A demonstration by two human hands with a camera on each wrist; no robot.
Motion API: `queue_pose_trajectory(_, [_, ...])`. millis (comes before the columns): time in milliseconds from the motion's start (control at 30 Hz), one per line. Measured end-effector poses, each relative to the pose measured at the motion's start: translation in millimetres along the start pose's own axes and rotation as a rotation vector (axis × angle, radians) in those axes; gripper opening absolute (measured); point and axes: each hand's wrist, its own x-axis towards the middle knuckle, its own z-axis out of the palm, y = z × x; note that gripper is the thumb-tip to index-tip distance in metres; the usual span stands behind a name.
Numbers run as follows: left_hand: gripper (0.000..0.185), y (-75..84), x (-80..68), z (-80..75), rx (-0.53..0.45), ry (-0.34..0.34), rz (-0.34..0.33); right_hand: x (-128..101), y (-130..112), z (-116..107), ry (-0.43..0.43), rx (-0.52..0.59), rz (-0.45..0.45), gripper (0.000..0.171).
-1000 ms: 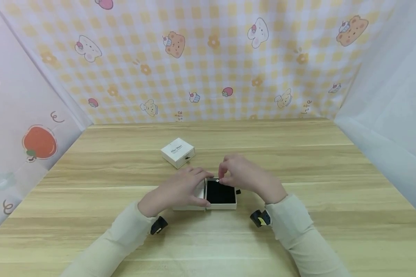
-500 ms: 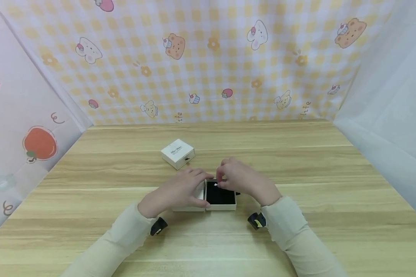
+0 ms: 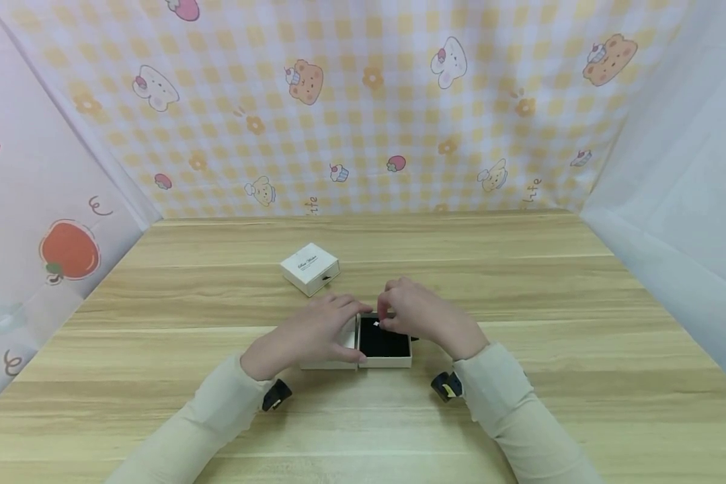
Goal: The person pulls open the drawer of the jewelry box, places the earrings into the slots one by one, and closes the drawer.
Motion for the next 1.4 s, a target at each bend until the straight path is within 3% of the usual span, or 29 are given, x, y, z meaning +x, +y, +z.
queue_pose_trajectory(1400, [0.073,-0.9,0.6,0.1,-0.027,-0.009,-0.002,3.1,-1.4,6.5,-0.001,-0.068,0.001,0.007])
